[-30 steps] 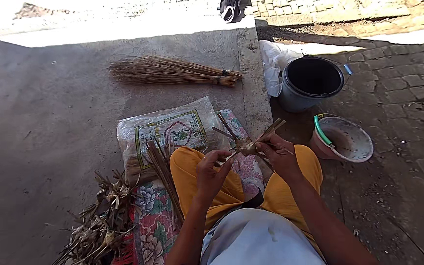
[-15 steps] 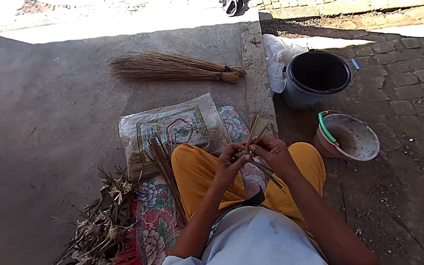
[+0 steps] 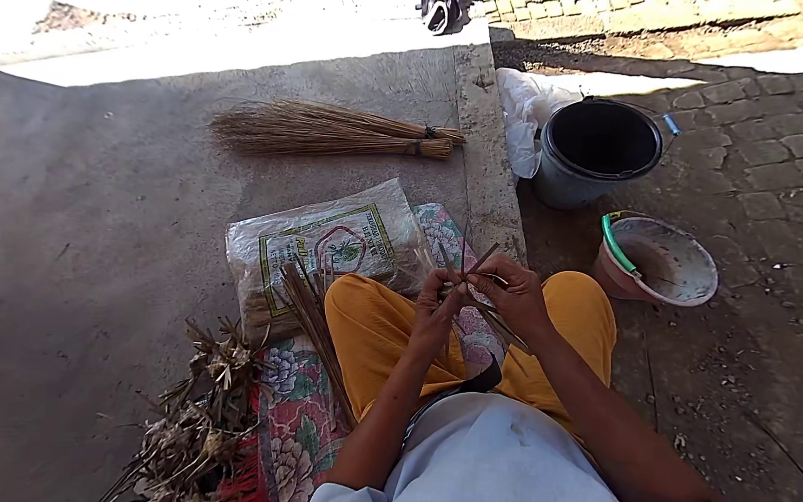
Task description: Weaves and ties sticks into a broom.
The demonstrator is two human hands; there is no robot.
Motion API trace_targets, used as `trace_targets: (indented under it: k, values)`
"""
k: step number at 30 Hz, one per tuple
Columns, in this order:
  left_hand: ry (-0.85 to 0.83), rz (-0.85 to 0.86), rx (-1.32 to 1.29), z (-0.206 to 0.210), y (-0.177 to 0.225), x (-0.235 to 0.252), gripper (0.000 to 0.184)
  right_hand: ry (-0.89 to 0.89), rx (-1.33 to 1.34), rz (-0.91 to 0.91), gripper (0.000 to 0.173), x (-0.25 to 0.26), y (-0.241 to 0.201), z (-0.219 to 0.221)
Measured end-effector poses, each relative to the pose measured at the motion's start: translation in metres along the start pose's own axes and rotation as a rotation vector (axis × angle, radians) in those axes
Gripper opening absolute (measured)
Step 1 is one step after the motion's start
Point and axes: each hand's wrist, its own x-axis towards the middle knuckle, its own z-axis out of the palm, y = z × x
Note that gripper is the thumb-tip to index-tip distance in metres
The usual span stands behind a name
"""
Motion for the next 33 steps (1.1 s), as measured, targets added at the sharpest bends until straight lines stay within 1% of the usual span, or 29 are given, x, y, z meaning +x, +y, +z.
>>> trace_targets:
  k: [3,6,8,10,12,14,15,17,19,23,27,30,33]
  values:
    - [0.007,-0.029,-0.030,0.000,-0.001,0.000,0.013,0.009,0.009,-0.033,0.003,0.000,0.006,0.002]
    - [0.026,-0.080,-0.074,-0.001,0.002,0.000,0.012,-0.078,-0.017,-0.072,0.004,0.000,0.005,0.000]
    - [0.025,-0.113,-0.079,-0.002,0.004,0.000,0.013,-0.104,0.005,-0.053,0.004,0.002,0.003,-0.002]
    - [0.010,-0.152,-0.074,-0.004,0.006,0.001,0.011,-0.121,0.042,0.016,0.006,0.005,0.000,-0.006]
    - [-0.037,-0.190,-0.070,-0.008,0.008,0.002,0.010,-0.202,0.060,0.118,0.009,0.010,-0.006,-0.014]
    - [-0.111,-0.217,-0.068,-0.015,0.010,0.002,0.010,-0.337,0.084,0.195,0.015,0.017,-0.012,-0.025]
    - [-0.143,-0.226,-0.068,-0.018,0.010,0.002,0.010,-0.396,0.095,0.203,0.017,0.019,-0.013,-0.028]
    - [-0.190,-0.231,-0.070,-0.022,0.011,0.003,0.010,-0.475,0.111,0.179,0.014,0.022,-0.013,-0.032]
    - [-0.221,-0.220,-0.075,-0.024,0.011,0.003,0.009,-0.492,0.131,0.183,0.011,0.024,-0.014,-0.033]
    - [-0.253,-0.227,-0.056,-0.024,0.011,0.004,0.008,-0.474,0.143,0.289,0.013,0.024,-0.015,-0.032]
    - [-0.286,-0.248,-0.055,-0.023,0.010,0.002,0.006,-0.546,0.155,0.380,0.009,0.027,-0.013,-0.036]
    - [-0.297,-0.266,-0.043,-0.023,0.008,0.002,0.008,-0.589,0.128,0.383,0.004,0.028,-0.010,-0.039]
    - [-0.309,-0.266,-0.018,-0.024,0.006,0.002,0.008,-0.612,0.092,0.376,0.003,0.027,-0.008,-0.038]
